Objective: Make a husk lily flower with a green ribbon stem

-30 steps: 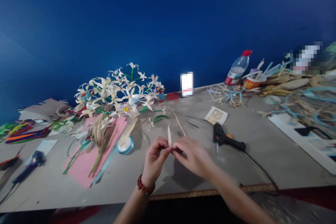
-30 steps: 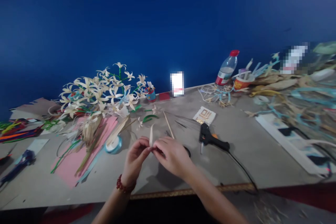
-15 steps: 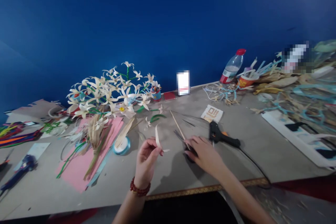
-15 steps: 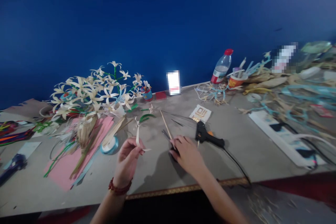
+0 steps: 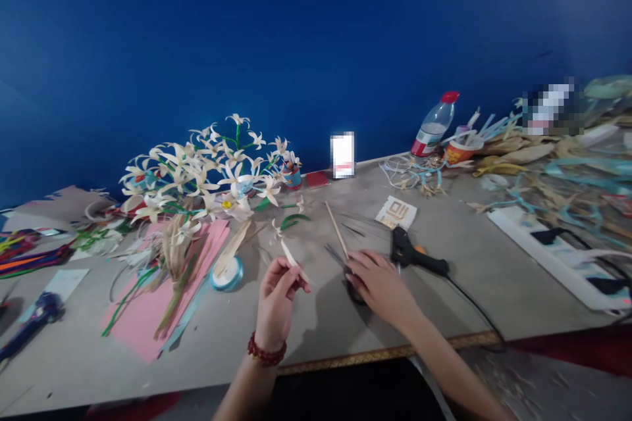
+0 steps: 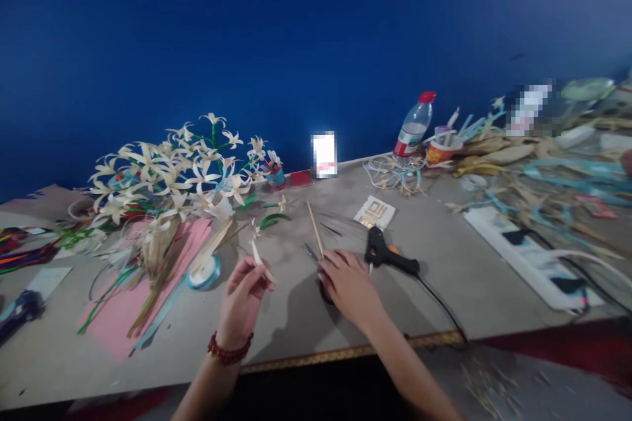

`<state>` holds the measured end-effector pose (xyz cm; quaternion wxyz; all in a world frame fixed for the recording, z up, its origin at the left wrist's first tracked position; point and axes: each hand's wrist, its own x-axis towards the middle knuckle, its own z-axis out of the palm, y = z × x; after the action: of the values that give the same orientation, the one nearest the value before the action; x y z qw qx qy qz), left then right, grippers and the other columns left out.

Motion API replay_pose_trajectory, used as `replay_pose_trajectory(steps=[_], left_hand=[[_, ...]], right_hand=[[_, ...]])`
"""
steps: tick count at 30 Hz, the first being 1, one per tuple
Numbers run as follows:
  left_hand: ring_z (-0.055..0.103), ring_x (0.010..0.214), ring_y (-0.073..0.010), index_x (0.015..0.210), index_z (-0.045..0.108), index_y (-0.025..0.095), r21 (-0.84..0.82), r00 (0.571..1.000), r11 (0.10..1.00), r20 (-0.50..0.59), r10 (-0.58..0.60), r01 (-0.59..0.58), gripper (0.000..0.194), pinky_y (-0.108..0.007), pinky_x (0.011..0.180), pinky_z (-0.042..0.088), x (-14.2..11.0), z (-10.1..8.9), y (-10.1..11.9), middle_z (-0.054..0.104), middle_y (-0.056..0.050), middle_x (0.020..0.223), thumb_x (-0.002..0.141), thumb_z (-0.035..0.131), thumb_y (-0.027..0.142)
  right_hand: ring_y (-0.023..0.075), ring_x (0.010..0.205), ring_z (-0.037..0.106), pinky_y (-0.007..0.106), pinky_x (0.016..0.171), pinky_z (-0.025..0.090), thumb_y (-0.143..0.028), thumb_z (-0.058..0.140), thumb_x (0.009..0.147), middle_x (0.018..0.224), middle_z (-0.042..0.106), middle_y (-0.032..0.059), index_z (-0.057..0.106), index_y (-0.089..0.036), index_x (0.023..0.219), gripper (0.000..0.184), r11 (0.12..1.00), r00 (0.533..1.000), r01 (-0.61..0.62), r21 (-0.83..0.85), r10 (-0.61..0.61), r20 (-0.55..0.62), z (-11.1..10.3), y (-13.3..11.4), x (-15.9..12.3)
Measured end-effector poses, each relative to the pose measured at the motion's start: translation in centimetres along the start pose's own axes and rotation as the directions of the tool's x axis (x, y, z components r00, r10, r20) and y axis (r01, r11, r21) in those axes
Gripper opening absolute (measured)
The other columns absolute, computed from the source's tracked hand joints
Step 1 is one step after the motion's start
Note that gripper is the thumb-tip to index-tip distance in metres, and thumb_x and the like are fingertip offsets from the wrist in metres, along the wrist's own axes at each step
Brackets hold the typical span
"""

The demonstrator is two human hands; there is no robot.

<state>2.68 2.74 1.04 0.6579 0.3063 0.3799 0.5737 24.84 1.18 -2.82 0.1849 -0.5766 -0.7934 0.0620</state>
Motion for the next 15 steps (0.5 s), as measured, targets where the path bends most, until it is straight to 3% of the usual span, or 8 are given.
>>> replay_pose_trajectory(steps=[4, 9, 12, 15], left_hand=[[0.058, 0.059, -0.0096, 0.079, 0.059, 0.017, 0.011, 1.0, 1.0, 0.005, 0.007, -0.007, 0.016, -0.023, 0.058, 0.048, -0.2, 0.0, 0.3, 0.063, 0.001, 0.075, 0.078, 0.073, 0.024], [0.058, 0.059, -0.0099, 0.079, 0.06, 0.017, 0.037, 0.999, 0.998, 0.006, 0.045, -0.045, 0.015, -0.023, 0.058, 0.049, -0.1, 0.1, 0.3, 0.064, 0.0, 0.077, 0.079, 0.073, 0.025], [0.058, 0.06, -0.0097, 0.079, 0.06, 0.017, 0.03, 0.999, 0.999, -0.004, 0.035, -0.034, 0.016, -0.023, 0.059, 0.049, 0.0, 0.2, 0.1, 0.064, 0.0, 0.077, 0.078, 0.074, 0.025], [0.059, 0.06, -0.0102, 0.08, 0.061, 0.017, 0.026, 0.999, 0.999, -0.013, 0.034, -0.034, 0.017, -0.024, 0.06, 0.05, 0.0, 0.2, 0.1, 0.064, 0.001, 0.076, 0.077, 0.074, 0.027]], right_hand=[[0.0325, 0.118, 0.053, 0.049, 0.097, 0.045, -0.026, 0.051, 0.094, 0.127, 0.063, 0.0143, 0.067, -0.018, 0.114, 0.026, 0.995, 0.994, -0.084, -0.057, 0.079, -0.074, -0.1, 0.1, -0.5], [0.0295, 0.112, 0.057, 0.045, 0.093, 0.049, -0.025, 0.056, 0.091, 0.124, 0.063, 0.0121, 0.063, -0.021, 0.118, 0.028, 1.0, 0.999, 0.001, -0.023, 0.0, 0.032, 0.2, 0.2, -1.9], [0.0313, 0.113, 0.056, 0.048, 0.094, 0.047, -0.025, 0.057, 0.088, 0.124, 0.063, 0.0132, 0.059, -0.021, 0.122, 0.034, 0.997, 0.999, -0.045, -0.061, 0.044, -0.023, 0.6, 0.4, -2.4], [0.0323, 0.107, 0.058, 0.046, 0.089, 0.048, -0.026, 0.058, 0.086, 0.12, 0.063, 0.0153, 0.059, -0.018, 0.113, 0.028, 0.988, 0.993, -0.108, -0.111, 0.102, -0.058, 0.3, 0.3, -2.5]])
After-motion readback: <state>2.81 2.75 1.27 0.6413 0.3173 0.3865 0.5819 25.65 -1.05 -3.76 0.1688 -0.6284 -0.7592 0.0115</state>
